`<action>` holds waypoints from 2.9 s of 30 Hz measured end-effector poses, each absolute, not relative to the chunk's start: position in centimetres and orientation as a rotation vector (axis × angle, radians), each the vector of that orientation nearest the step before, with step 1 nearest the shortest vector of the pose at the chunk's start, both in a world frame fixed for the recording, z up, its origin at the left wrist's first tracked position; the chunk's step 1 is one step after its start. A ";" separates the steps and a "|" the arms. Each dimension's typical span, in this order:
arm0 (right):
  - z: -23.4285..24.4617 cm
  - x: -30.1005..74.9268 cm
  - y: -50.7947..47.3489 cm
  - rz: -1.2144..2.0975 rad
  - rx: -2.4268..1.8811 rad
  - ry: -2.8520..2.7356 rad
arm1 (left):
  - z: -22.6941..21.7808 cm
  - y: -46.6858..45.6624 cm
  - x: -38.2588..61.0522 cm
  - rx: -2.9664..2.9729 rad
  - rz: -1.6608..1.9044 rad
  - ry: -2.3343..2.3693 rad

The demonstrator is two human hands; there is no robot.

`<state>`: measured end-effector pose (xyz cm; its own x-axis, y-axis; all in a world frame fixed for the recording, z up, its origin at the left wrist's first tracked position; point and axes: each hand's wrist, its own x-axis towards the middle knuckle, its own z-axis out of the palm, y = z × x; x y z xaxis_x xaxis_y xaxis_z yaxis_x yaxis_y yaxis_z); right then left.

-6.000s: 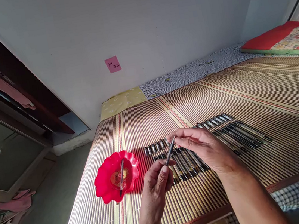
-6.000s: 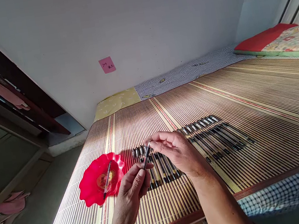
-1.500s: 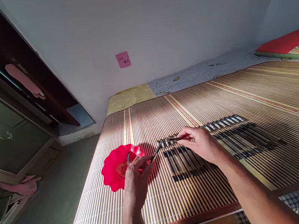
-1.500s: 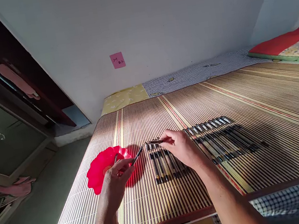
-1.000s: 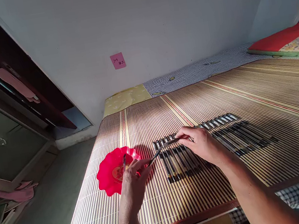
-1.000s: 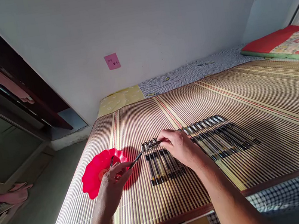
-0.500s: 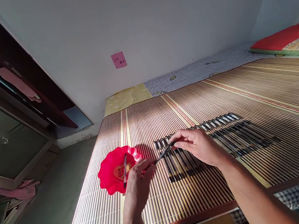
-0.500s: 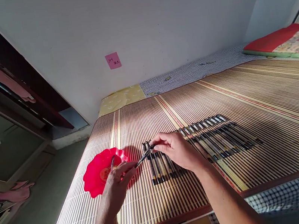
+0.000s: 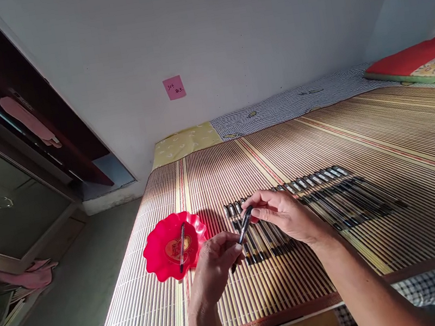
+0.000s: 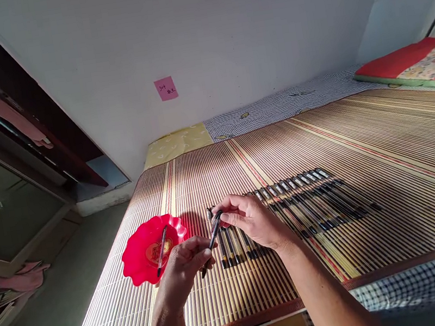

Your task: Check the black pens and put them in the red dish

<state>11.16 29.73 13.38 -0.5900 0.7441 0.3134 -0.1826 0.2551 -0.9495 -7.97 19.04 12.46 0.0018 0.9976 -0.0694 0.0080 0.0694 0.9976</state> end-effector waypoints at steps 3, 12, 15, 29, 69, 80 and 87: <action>12.8 10.9 29.8 1.468 -0.560 -1.684 | 12.2 19.2 -7.7 1.153 1.123 1.249; 10.9 11.5 31.2 1.275 -0.784 -1.650 | 9.4 17.9 -16.0 1.130 1.247 2.359; 10.9 11.7 31.3 1.271 -0.794 -1.666 | 9.0 17.7 -17.9 1.116 1.152 2.557; 11.9 12.8 31.8 1.307 -0.772 -1.627 | 8.0 20.3 -18.3 1.189 0.782 2.805; 11.5 13.8 32.5 1.230 -0.823 -1.583 | 6.9 21.7 -4.3 1.598 0.710 2.422; 11.5 13.6 32.3 1.212 -0.791 -1.610 | 7.4 21.4 -5.1 1.397 0.612 2.563; 11.5 13.0 32.0 1.254 -0.770 -1.605 | 7.0 21.2 -5.2 1.231 0.978 2.480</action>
<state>12.96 32.02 11.47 -0.3739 0.8822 0.2862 -0.0640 0.2833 -0.9569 -5.23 21.18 6.96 -0.6314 0.7684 0.1043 0.6327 0.4327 0.6422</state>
